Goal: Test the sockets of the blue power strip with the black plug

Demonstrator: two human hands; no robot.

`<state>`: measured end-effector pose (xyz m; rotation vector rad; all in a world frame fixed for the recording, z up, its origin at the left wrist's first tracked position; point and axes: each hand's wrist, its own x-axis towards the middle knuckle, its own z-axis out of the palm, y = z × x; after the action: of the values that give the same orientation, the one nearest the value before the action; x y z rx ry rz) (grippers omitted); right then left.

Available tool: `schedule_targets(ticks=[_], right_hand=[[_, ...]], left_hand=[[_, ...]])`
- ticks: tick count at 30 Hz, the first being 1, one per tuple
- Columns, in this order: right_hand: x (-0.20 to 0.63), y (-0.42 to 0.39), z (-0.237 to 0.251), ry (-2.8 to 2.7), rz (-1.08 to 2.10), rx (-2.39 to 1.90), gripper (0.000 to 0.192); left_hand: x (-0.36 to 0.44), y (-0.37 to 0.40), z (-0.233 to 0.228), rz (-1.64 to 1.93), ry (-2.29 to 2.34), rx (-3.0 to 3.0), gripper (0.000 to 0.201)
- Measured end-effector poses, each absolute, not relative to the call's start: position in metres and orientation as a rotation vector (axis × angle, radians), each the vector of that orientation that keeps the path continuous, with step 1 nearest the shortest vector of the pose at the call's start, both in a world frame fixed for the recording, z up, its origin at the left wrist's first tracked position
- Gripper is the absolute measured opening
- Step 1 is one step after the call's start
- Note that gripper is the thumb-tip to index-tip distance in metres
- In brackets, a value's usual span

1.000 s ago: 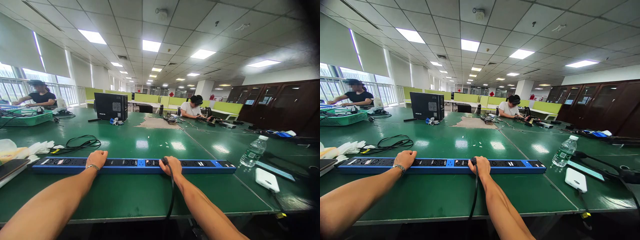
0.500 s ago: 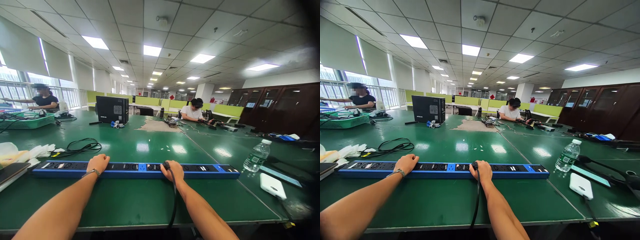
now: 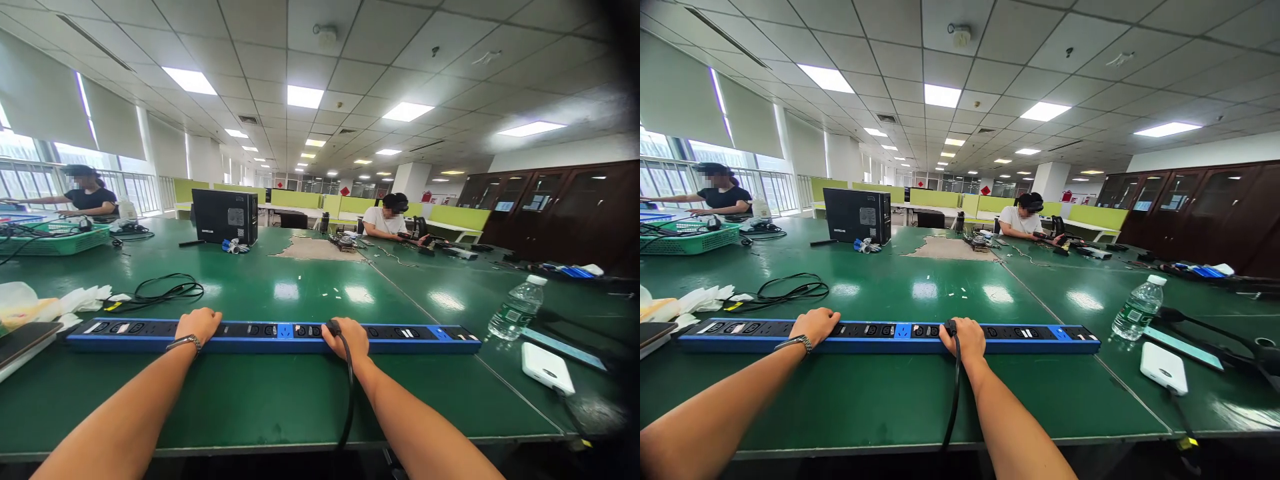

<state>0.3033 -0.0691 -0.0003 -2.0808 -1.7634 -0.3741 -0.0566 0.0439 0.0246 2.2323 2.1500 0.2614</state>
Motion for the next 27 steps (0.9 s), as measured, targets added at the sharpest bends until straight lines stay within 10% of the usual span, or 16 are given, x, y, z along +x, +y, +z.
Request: schedule_targets(ticks=[27], right_hand=[[0.3032, -0.0683, 0.0004, -1.723, -0.362, -2.160, 0.040]], left_hand=[[-0.0539, 0.0370, 0.0301, 0.287, 2.212, 2.168, 0.048]])
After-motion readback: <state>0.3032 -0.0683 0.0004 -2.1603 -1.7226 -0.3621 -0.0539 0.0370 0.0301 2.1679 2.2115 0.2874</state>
